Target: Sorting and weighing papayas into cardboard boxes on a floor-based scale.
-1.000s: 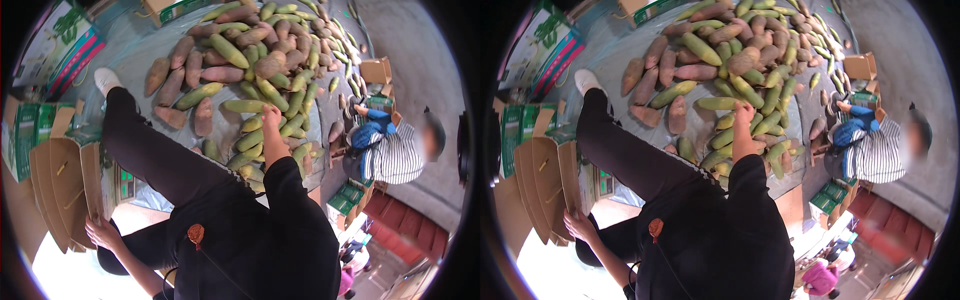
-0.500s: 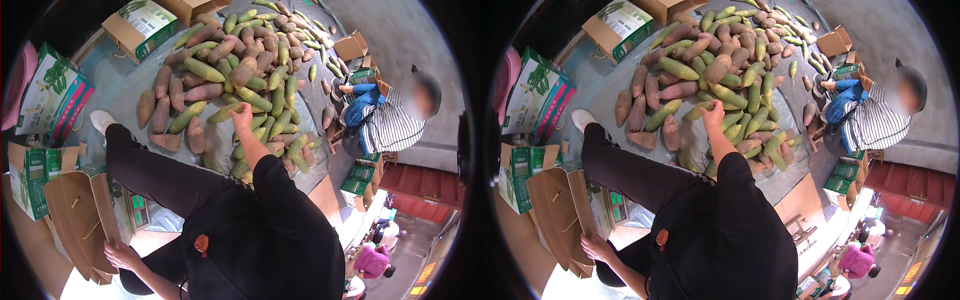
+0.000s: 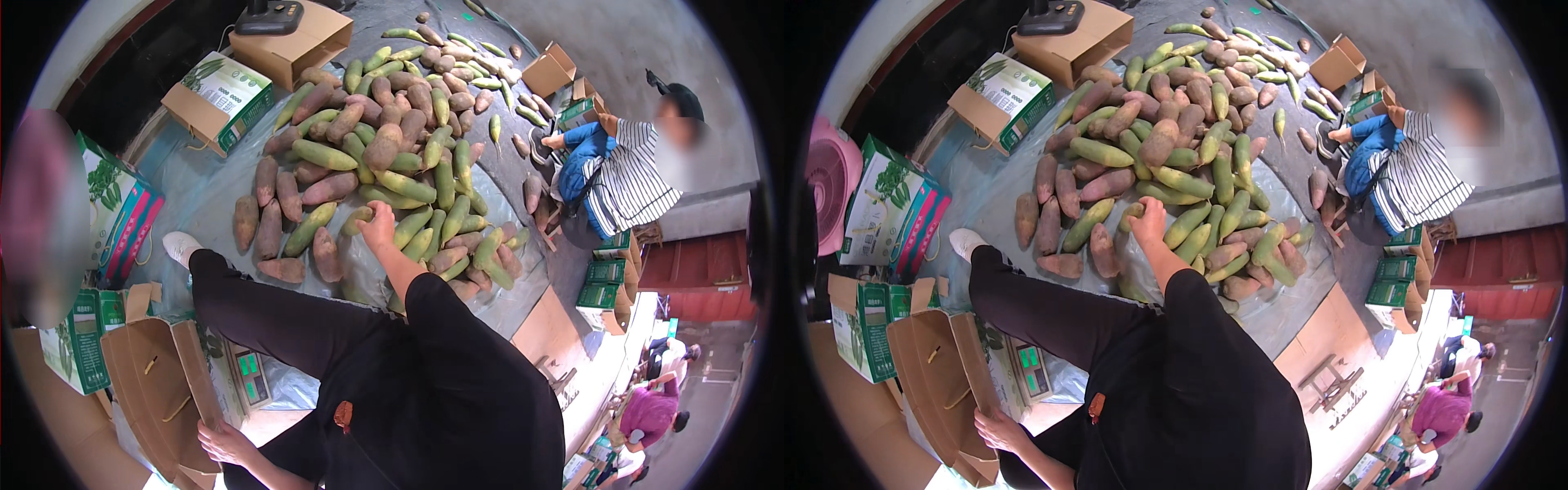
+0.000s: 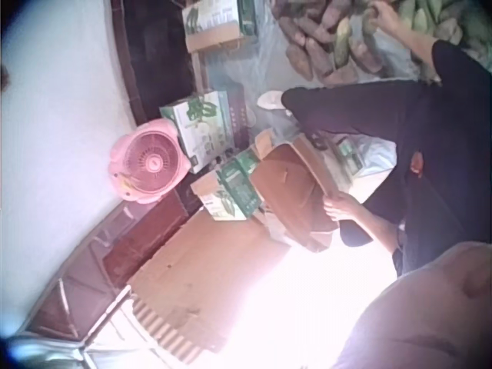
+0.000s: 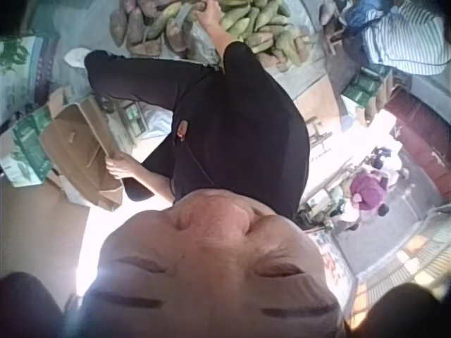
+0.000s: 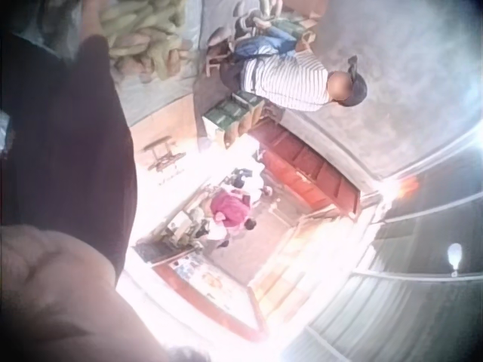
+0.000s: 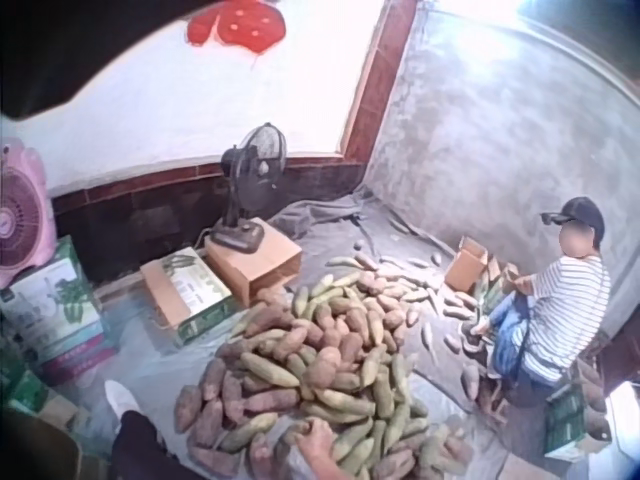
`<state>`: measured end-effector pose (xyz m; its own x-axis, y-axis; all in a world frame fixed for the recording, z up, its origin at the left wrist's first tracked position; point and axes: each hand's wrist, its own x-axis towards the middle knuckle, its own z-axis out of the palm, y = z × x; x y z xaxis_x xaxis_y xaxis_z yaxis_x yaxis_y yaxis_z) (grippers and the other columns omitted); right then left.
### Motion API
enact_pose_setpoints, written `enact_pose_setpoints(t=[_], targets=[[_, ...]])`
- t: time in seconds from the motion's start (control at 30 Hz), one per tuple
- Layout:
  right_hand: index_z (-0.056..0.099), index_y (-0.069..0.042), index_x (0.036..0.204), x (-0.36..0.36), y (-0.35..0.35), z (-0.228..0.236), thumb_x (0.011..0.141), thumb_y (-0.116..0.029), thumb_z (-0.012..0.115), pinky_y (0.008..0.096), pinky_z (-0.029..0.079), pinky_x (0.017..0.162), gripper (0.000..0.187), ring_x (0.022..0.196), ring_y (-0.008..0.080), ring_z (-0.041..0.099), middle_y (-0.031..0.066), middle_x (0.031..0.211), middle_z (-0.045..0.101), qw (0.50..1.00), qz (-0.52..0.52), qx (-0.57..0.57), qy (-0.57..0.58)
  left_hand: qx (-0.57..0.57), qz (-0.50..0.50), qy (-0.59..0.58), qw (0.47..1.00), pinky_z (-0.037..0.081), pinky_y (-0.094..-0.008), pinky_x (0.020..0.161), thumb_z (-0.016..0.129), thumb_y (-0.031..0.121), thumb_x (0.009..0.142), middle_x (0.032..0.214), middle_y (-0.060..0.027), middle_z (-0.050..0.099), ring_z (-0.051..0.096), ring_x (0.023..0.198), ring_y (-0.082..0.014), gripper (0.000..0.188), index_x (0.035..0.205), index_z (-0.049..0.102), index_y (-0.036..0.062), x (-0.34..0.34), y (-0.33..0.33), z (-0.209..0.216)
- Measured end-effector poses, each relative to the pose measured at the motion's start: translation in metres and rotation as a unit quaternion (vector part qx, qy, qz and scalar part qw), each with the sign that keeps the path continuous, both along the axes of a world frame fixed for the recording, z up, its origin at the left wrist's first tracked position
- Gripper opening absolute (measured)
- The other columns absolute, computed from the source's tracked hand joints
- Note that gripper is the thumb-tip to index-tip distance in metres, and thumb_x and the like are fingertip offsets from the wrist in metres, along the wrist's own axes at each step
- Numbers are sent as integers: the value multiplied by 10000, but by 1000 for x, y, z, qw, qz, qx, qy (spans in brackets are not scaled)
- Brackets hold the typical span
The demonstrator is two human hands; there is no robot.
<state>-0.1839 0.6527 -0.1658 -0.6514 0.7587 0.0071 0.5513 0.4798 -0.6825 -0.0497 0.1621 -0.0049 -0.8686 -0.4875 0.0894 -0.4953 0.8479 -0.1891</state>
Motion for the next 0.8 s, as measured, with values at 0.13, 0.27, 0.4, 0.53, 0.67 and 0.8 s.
enact_pose_setpoints(t=[0.13,0.27,0.4,0.53,0.67,0.8], targets=[[533,-89,1049,1,1,4,609,-107,763,404,446,853,497,998,315,521,124,1048,548,999,-10,-20,-25,-2,-26,8,1000,403,-471,812,612,216,814,1090,-113,543,520,1013,-319,438,1209,474,88,-1,0,-2],[521,-91,1051,0,1,1,608,-101,754,417,440,859,500,991,329,525,136,1049,549,999,-22,-44,-18,8,-11,-1,1000,402,-477,824,597,212,818,1114,-126,542,517,1028,-322,426,1209,478,89,-4,7,2],[541,-86,1038,-5,-2,-4,600,-110,758,417,439,871,490,992,340,535,151,1038,566,1000,-3,-12,-2,13,13,-5,1000,400,-480,856,579,143,795,1133,-125,541,507,1078,-320,431,1212,488,84,-4,5,5],[583,-76,1048,-6,-2,-7,587,-117,768,413,438,884,498,1001,336,546,155,1049,583,998,66,9,4,8,12,-8,1000,421,-458,867,652,136,755,1109,-129,567,525,1059,-318,477,1208,510,91,4,1,11],[507,-36,1105,-17,45,-28,621,22,779,332,436,881,558,969,196,532,72,1055,535,964,135,-171,151,80,14,18,997,387,-436,896,686,140,702,1083,-111,572,507,1068,-310,464,1145,551,108,-15,7,10],[461,-14,1137,-58,-14,79,733,46,699,266,471,783,472,906,149,568,83,1018,556,933,234,-211,175,83,14,54,995,353,-437,917,689,162,723,1062,-84,568,509,1048,-279,427,1125,551,112,-5,0,13]])
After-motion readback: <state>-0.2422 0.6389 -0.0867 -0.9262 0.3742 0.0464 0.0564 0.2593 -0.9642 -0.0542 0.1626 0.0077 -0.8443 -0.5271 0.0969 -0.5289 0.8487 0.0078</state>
